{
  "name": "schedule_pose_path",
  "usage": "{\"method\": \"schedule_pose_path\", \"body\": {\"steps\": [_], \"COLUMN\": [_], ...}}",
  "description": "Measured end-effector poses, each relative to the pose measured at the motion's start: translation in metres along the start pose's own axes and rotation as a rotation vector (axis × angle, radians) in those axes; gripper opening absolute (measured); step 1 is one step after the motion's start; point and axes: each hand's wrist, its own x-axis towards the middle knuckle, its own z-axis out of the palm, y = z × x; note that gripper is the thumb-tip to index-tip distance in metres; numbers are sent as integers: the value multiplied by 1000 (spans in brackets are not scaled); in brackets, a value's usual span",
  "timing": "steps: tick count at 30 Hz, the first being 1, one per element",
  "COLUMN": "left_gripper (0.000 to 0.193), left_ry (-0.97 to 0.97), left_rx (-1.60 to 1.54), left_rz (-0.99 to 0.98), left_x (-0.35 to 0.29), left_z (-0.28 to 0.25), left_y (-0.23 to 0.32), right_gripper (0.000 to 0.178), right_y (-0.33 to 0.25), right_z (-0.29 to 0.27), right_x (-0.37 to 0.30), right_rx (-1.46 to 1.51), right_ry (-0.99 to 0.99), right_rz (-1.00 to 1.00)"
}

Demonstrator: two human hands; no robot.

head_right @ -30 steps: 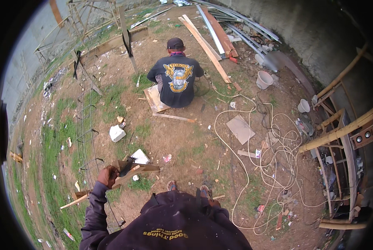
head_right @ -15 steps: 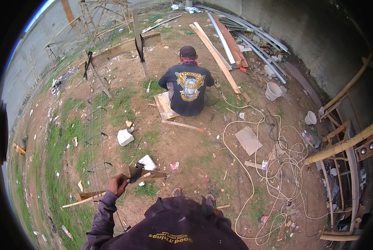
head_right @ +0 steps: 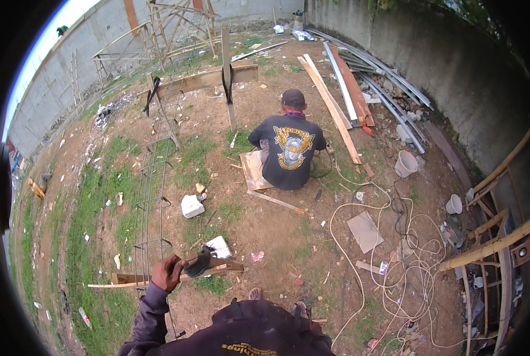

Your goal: The person uses pliers to bend and secure metal rods into a curved frame structure supported by wooden beams. They repeatedly grip, twist, and adjust the rods to form and reinforce the frame's shape.

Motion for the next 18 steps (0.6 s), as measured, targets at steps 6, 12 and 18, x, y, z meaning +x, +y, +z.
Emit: {"method": "schedule_pose_path", "body": {"steps": [6,12,18], "left_gripper": [31,27,33], "left_ry": [-1,78,104], "left_rx": [68,26,-34], "left_rz": [23,32,-106], "left_x": [10,-15,-11], "left_z": [-21,-33,-33], "left_y": [24,44,25], "right_gripper": [54,53,52], "right_y": [25,51,-32], "right_z": [-5,-11,-40], "right_x": [-2,3,-10], "right_rx": [-34,-137,-228], "right_ry": [-22,-83,-130], "right_rz": [-29,-57,-266]}}
